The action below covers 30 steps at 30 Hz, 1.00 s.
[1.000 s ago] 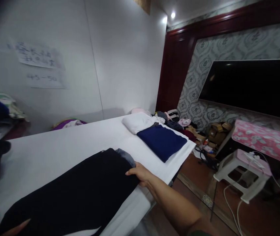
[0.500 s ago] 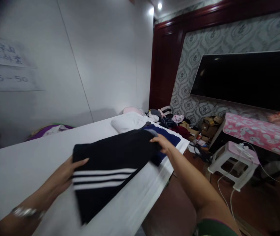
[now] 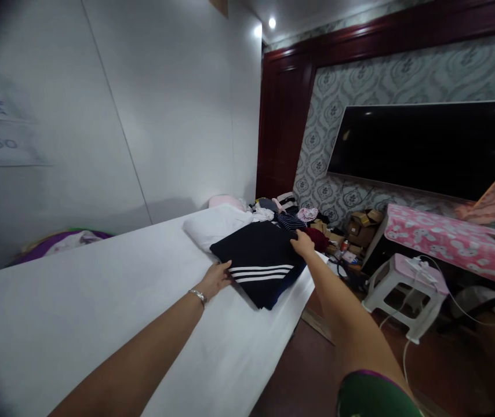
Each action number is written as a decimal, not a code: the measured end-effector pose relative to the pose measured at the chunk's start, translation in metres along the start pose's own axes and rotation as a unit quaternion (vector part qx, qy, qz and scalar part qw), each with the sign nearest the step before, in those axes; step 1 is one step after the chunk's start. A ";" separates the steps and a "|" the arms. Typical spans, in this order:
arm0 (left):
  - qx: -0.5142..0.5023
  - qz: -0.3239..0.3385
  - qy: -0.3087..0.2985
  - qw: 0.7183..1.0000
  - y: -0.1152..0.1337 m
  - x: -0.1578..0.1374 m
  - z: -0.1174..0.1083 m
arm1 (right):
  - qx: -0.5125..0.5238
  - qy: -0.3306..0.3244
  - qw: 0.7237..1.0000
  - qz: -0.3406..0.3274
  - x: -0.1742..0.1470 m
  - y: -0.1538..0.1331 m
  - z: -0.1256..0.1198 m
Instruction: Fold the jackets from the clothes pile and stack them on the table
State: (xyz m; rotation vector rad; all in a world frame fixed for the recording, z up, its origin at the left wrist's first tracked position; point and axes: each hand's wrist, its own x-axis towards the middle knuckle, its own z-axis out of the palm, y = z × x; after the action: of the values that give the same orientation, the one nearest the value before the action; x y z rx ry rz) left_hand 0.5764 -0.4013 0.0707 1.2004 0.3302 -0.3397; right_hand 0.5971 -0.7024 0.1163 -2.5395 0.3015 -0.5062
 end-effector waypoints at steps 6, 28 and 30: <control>0.019 0.030 0.025 0.999 -0.004 0.019 0.008 | -0.083 -0.037 0.993 -0.075 -0.013 -0.034 0.050; 0.041 -0.023 -0.033 0.998 -0.040 -0.065 -0.048 | -0.167 -0.163 0.967 -0.104 -0.042 -0.072 0.084; 0.039 -0.020 -0.030 0.999 -0.041 -0.076 -0.053 | -0.154 -0.191 0.961 -0.126 -0.059 -0.079 0.097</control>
State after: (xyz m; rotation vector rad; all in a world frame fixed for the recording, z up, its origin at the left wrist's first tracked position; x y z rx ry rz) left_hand 0.4870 -0.3587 0.0508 1.2584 0.2911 -0.4247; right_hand 0.5917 -0.5741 0.0651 -2.9261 -0.0979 -0.0484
